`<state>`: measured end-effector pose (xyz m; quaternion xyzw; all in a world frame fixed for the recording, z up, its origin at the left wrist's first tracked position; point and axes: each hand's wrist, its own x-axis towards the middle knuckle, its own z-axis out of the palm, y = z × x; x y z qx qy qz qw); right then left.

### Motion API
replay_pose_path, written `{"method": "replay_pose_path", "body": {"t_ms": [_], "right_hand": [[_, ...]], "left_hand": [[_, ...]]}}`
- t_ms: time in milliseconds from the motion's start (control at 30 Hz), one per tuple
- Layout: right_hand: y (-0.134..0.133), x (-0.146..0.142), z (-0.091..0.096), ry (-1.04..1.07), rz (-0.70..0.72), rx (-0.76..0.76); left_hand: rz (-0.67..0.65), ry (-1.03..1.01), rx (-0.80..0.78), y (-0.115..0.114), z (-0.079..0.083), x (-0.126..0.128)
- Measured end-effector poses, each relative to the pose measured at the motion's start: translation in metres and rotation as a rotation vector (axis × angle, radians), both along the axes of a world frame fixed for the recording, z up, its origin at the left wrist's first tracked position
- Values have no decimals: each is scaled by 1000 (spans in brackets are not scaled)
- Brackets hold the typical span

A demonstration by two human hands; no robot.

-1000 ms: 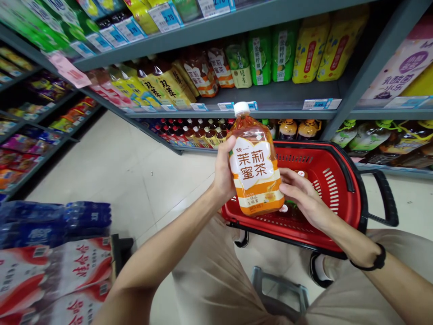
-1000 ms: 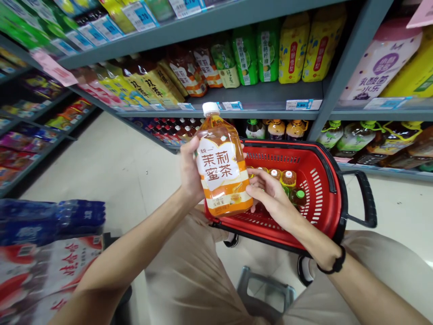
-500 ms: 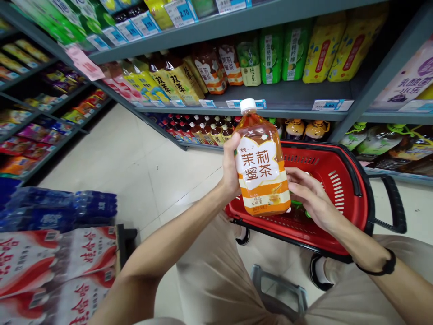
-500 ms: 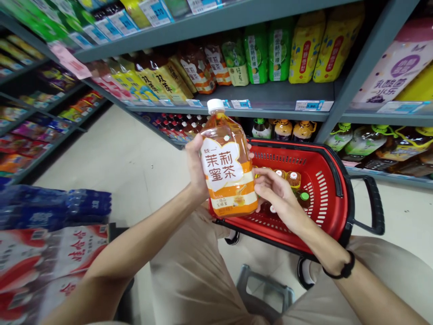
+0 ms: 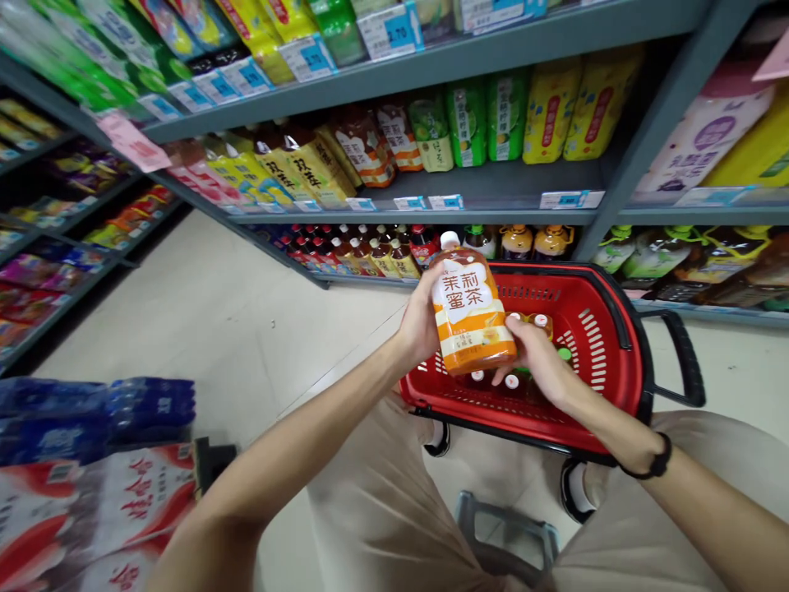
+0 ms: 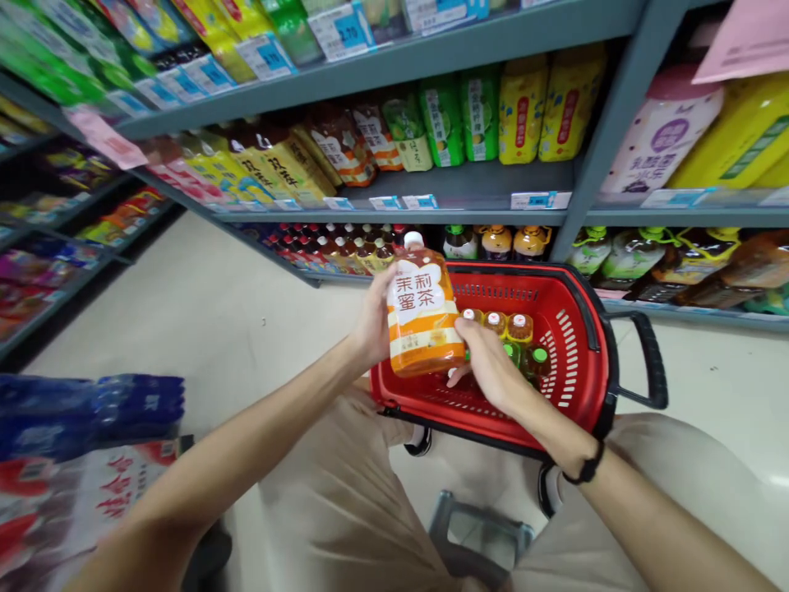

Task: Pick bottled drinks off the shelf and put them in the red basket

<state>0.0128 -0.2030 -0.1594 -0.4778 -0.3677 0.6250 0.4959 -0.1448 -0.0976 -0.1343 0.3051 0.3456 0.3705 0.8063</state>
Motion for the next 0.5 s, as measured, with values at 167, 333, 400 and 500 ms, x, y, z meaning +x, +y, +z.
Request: {"method": "replay_pose_path", "body": {"t_ms": [167,333,400,500], "right_hand": [[-3,4,-13,-542,220,-119],[-12,16,-14,-1273,701,6],[-11,14,-22,-1365,790,-48],[-6,4,-38,-1365,813,-91]], "left_hand": [[-161,232,-59,11,-31,9],[-223,585,233,24,-67,18],[-237,676,333,30,-81,21],[-295,832,542,41,-97,27]]}}
